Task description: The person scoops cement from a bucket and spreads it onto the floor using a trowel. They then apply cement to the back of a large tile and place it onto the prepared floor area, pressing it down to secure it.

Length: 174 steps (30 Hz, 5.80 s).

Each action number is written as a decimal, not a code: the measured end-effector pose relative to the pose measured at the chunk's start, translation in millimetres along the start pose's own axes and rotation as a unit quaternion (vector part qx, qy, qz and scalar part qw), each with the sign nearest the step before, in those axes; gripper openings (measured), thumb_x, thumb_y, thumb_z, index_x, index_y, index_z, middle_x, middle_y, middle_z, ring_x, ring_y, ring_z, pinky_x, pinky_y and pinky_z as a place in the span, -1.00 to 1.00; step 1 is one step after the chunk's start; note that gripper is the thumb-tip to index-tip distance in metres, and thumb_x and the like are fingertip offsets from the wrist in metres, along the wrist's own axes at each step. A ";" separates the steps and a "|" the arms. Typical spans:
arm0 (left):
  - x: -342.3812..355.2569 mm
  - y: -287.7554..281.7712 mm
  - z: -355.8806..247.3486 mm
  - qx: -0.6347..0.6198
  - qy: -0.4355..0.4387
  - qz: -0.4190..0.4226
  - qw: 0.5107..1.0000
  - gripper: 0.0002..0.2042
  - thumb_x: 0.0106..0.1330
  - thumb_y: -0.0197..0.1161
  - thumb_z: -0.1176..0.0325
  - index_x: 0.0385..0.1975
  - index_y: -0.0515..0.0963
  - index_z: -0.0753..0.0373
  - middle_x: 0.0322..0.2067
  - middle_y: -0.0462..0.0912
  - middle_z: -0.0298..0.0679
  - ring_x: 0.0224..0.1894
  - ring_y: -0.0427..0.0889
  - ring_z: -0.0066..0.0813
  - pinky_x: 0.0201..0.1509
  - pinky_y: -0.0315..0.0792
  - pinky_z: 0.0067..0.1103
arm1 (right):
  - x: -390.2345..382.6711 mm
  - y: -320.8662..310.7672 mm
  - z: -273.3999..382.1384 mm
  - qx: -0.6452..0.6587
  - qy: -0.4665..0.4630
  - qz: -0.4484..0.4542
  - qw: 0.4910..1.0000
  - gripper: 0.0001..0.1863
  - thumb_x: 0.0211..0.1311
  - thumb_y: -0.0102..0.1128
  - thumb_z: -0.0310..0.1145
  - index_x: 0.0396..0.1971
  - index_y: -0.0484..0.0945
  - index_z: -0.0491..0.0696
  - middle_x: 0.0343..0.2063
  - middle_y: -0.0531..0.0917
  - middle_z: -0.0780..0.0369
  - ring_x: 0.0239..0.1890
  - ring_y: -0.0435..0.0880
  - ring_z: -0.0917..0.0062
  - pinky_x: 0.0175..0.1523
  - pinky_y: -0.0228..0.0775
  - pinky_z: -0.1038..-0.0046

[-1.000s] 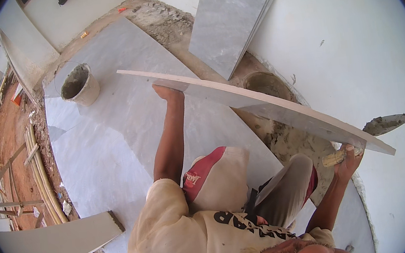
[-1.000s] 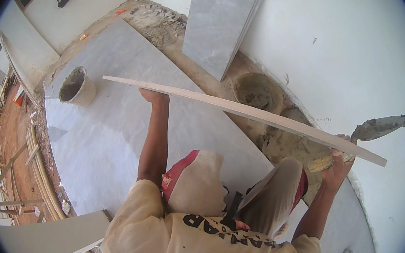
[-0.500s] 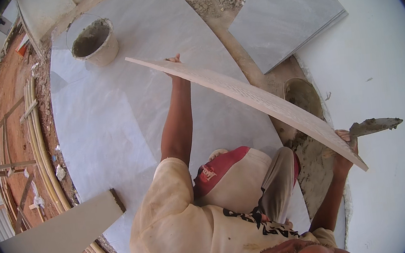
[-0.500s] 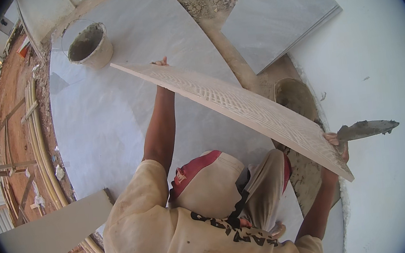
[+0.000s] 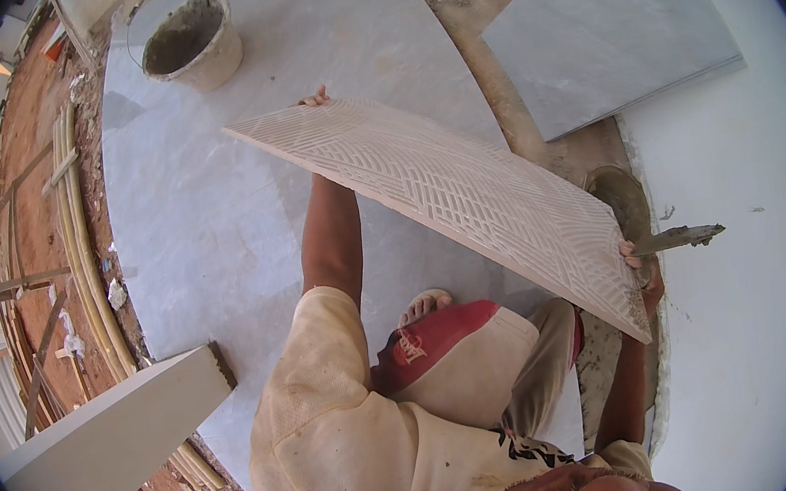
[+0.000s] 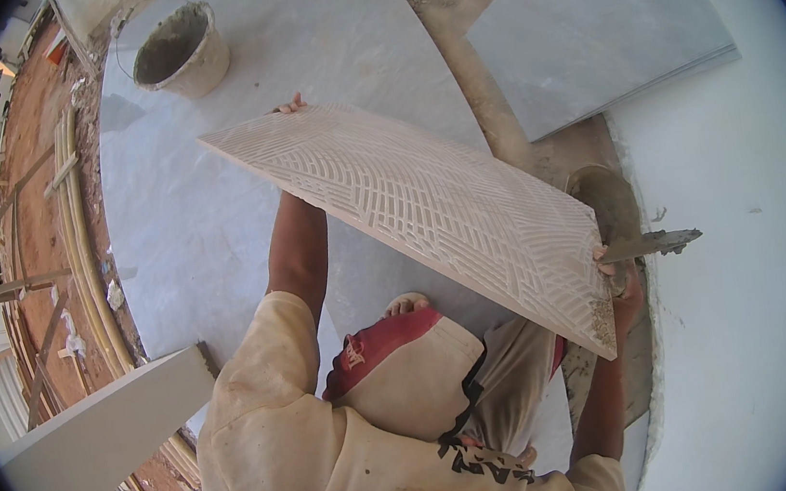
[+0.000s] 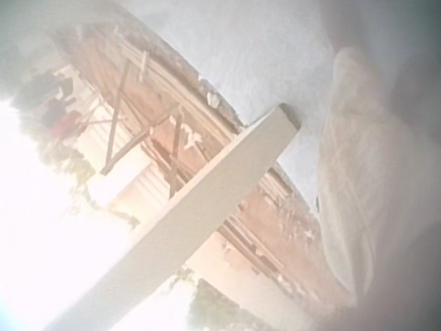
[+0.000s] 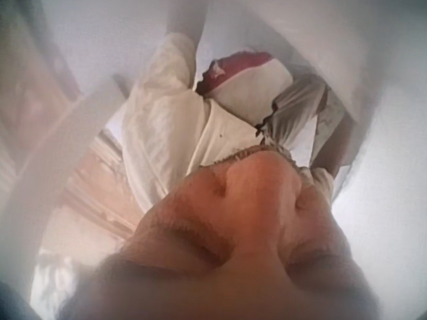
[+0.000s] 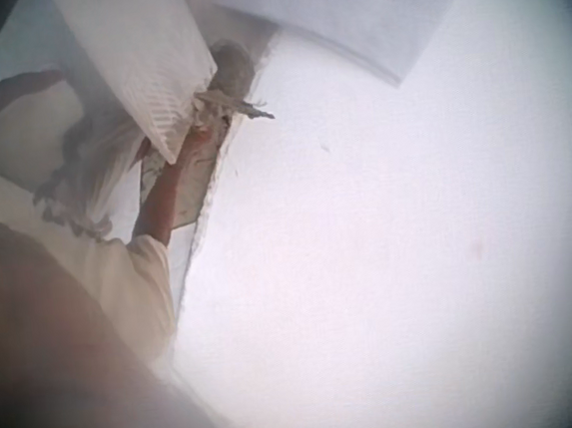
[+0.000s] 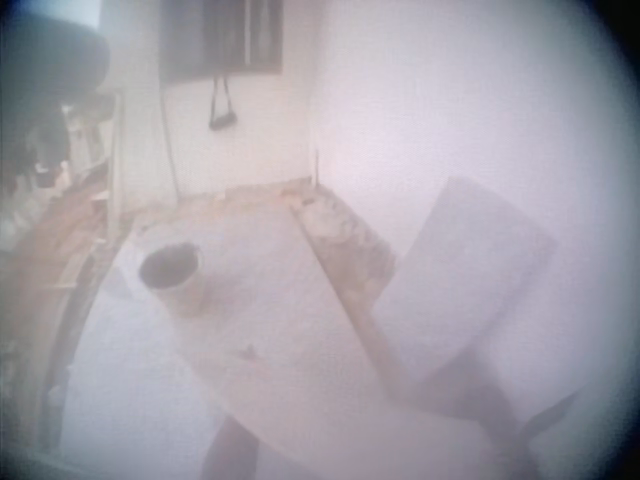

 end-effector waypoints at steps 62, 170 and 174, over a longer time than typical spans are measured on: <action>-183.5 198.6 -102.5 0.136 -0.410 -0.491 0.756 -0.56 0.59 -0.23 0.16 0.32 0.20 0.27 0.30 0.34 -0.13 0.33 0.35 -0.17 0.39 0.24 -0.18 | -20.3 149.1 -57.2 -0.100 -0.161 0.212 0.959 -0.57 -0.06 0.08 -0.79 -0.09 0.46 -0.22 0.04 0.51 0.05 0.18 0.49 0.14 0.25 0.38 0.28; 104.4 116.1 -227.8 0.493 -0.181 -0.312 0.792 -0.52 0.34 0.25 0.39 0.21 0.37 0.46 0.04 0.58 -0.09 0.05 0.56 -0.39 0.16 0.43 -0.47 | 145.8 510.3 303.2 -0.316 -0.354 0.440 0.762 -0.61 0.21 0.20 -0.28 0.04 0.54 -0.06 -0.27 0.65 0.01 -0.19 0.68 0.13 -0.04 0.51 0.16; 107.6 122.4 -213.4 0.533 -0.178 -0.263 0.784 -0.52 0.33 0.23 0.41 0.22 0.38 0.46 0.01 0.60 -0.13 0.04 0.55 -0.43 0.16 0.42 -0.49 | 130.2 541.3 286.3 -0.291 -0.361 0.444 0.767 -0.59 0.20 0.21 -0.28 0.05 0.53 -0.07 -0.29 0.66 -0.03 -0.23 0.68 0.06 -0.05 0.52 0.12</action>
Point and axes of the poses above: each hand's wrist, its own x-axis towards the middle knuckle, its own y-axis out of the palm, z = x × y, the point moved 3 cm from there along x, towards the middle knuckle
